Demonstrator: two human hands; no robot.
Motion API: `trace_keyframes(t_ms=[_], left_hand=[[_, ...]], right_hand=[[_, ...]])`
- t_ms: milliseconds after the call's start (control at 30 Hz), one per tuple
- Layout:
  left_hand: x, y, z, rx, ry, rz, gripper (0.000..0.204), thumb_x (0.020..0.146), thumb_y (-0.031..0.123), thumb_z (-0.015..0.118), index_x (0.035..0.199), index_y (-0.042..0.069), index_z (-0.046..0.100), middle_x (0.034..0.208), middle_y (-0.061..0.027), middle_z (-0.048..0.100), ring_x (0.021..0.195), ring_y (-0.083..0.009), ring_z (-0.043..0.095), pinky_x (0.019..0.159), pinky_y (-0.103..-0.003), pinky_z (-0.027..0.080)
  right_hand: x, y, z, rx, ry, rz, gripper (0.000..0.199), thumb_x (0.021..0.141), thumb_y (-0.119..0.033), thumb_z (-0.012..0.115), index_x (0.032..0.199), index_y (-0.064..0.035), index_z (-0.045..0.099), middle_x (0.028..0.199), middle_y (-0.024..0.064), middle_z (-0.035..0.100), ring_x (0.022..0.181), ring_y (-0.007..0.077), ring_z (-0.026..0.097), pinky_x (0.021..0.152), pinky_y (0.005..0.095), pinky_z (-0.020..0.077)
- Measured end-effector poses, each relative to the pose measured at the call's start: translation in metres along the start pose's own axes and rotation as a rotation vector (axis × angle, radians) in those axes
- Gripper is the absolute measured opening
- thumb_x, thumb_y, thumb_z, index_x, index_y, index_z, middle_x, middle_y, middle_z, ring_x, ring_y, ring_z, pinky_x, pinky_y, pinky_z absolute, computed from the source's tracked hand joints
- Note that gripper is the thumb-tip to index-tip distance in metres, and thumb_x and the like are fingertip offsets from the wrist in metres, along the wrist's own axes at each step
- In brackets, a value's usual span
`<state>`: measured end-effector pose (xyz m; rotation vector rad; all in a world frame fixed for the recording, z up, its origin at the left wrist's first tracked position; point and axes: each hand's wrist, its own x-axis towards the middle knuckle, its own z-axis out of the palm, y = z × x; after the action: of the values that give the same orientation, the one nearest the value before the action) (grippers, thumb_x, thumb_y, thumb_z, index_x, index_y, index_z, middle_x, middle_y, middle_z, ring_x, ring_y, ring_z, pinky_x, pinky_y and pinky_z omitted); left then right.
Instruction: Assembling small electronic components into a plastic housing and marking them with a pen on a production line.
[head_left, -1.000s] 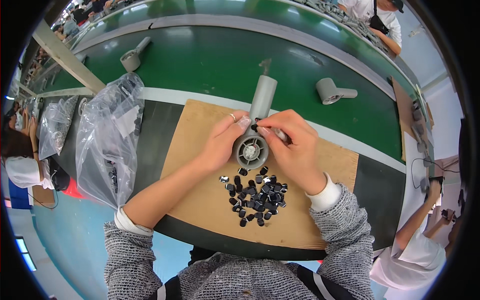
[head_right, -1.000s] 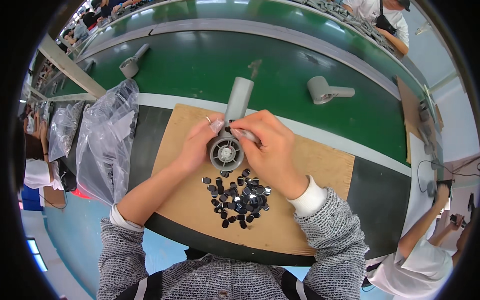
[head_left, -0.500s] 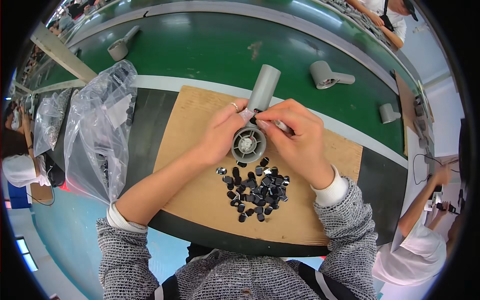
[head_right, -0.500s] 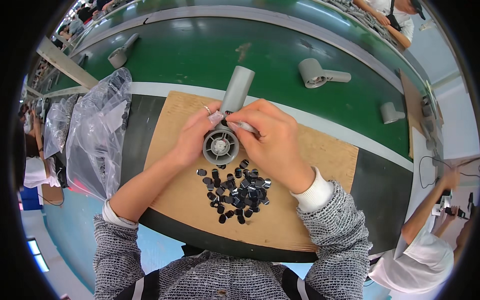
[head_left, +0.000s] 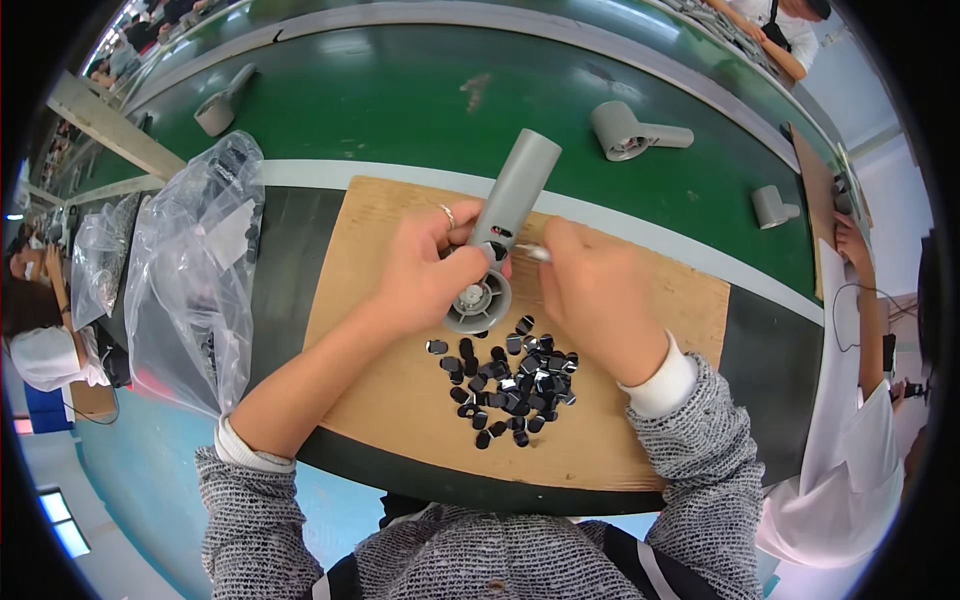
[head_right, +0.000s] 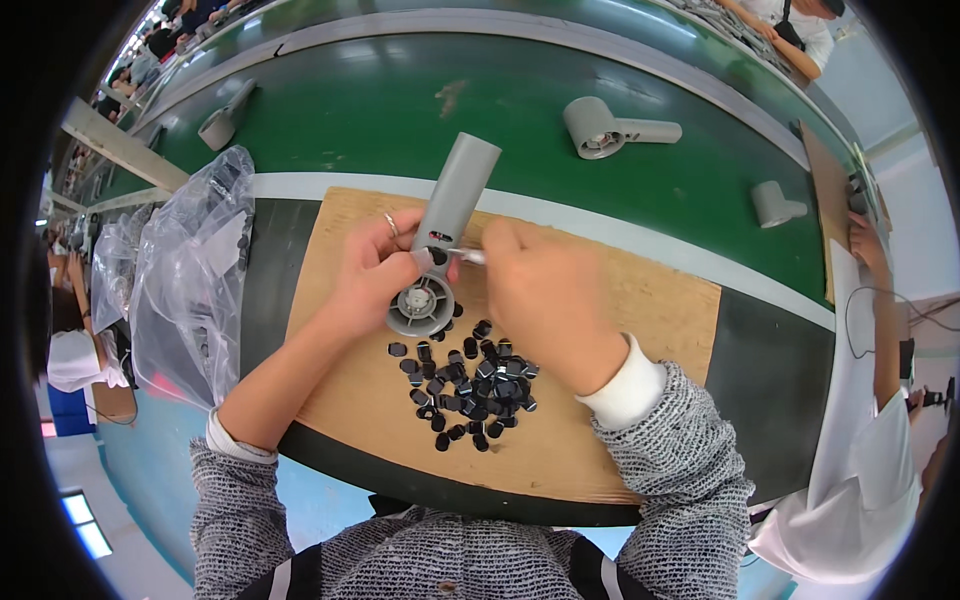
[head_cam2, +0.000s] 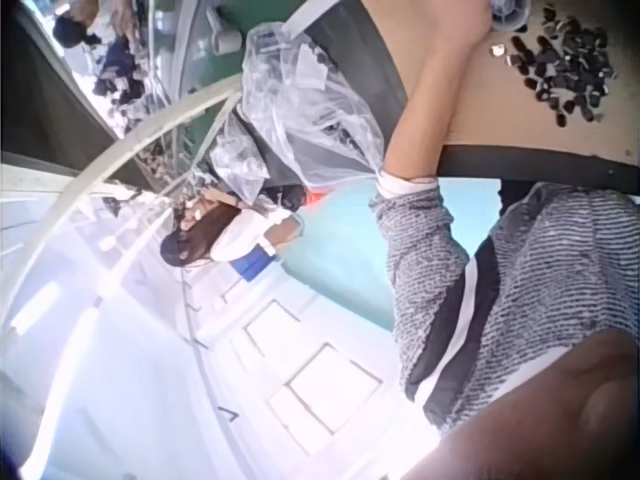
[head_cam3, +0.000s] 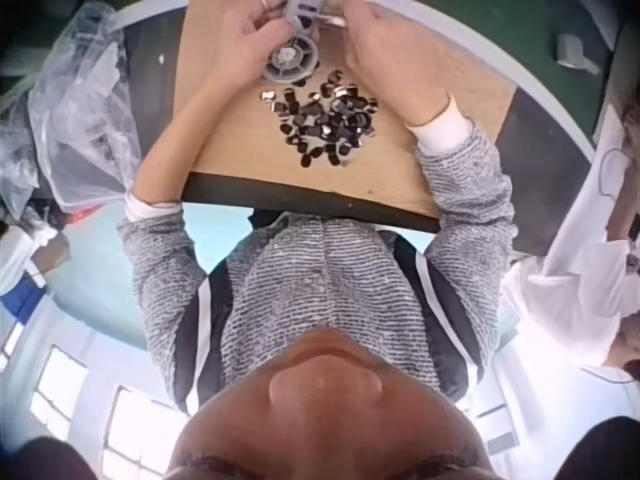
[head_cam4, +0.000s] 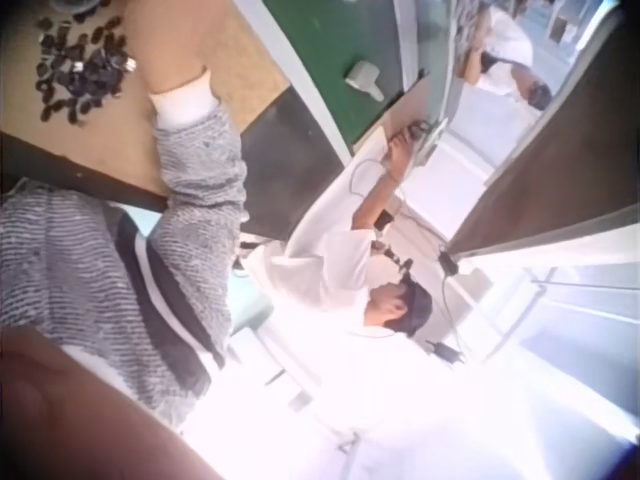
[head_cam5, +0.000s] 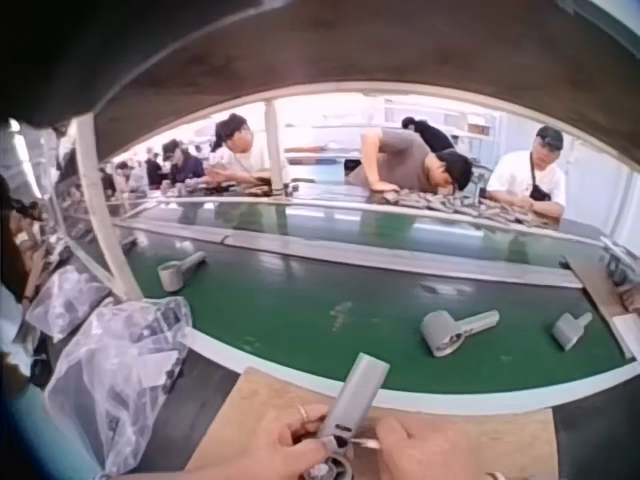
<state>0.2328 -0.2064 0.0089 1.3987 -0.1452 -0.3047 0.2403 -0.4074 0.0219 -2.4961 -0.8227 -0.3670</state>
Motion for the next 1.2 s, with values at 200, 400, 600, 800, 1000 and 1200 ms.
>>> trace_keyframes(t_ms=[200, 400, 600, 800, 1000, 1200], left_hand=[[0.0, 0.003, 0.002, 0.066, 0.011, -0.034, 0.046, 0.081, 0.009, 0.049, 0.123, -0.007, 0.053, 0.087, -0.01, 0.067, 0.078, -0.0122, 0.063, 0.071, -0.027, 0.051], [0.001, 0.0, 0.002, 0.079, -0.01, -0.014, 0.046, 0.081, 0.008, 0.049, 0.123, -0.007, 0.053, 0.089, -0.0104, 0.067, 0.077, -0.0126, 0.063, 0.072, -0.027, 0.052], [0.003, 0.008, -0.001, 0.081, -0.038, -0.088, 0.041, 0.079, 0.005, 0.051, 0.119, -0.008, 0.056, 0.088, -0.0102, 0.068, 0.077, -0.0129, 0.064, 0.071, -0.028, 0.052], [0.006, 0.013, 0.0, 0.075, -0.048, -0.102, 0.035, 0.078, 0.001, 0.053, 0.11, -0.009, 0.061, 0.084, -0.0098, 0.068, 0.075, -0.0115, 0.064, 0.069, -0.027, 0.052], [0.006, 0.013, -0.003, 0.026, -0.06, -0.089, 0.037, 0.078, 0.0, 0.052, 0.113, -0.009, 0.06, 0.087, -0.0106, 0.068, 0.078, -0.0119, 0.064, 0.071, -0.027, 0.052], [0.001, 0.008, -0.003, 0.015, -0.001, -0.03, 0.039, 0.078, -0.001, 0.049, 0.115, -0.008, 0.058, 0.089, -0.011, 0.068, 0.081, -0.0125, 0.064, 0.072, -0.027, 0.052]], right_hand=[[0.001, -0.003, 0.004, -0.162, -0.057, -0.039, 0.016, 0.074, -0.002, 0.063, 0.083, -0.0033, 0.05, 0.071, 0.0123, 0.06, 0.058, 0.0304, 0.063, 0.048, 0.0384, 0.0476], [0.0, -0.008, 0.003, -0.186, -0.1, -0.051, 0.015, 0.077, -0.005, 0.063, 0.084, -0.002, 0.05, 0.071, 0.0134, 0.061, 0.06, 0.0295, 0.065, 0.049, 0.0377, 0.0505], [-0.004, -0.017, 0.002, -0.188, -0.3, 0.053, 0.017, 0.074, 0.001, 0.058, 0.089, 0.0016, 0.05, 0.073, 0.0181, 0.062, 0.061, 0.034, 0.065, 0.052, 0.0409, 0.0514], [-0.008, -0.019, 0.005, -0.125, -0.305, 0.073, 0.015, 0.076, 0.002, 0.057, 0.088, 0.0025, 0.047, 0.072, 0.0203, 0.061, 0.06, 0.0362, 0.065, 0.051, 0.0415, 0.052], [-0.007, -0.013, 0.015, -0.028, -0.177, 0.047, 0.017, 0.086, -0.013, 0.06, 0.085, 0.0007, 0.05, 0.066, 0.0173, 0.062, 0.061, 0.0318, 0.067, 0.051, 0.0398, 0.0529], [0.004, 0.0, 0.023, 1.252, -0.132, 0.394, 0.028, 0.093, -0.012, 0.062, 0.116, 0.0003, 0.051, 0.088, -0.0007, 0.061, 0.076, 0.0058, 0.059, 0.064, 0.0236, 0.0477]])
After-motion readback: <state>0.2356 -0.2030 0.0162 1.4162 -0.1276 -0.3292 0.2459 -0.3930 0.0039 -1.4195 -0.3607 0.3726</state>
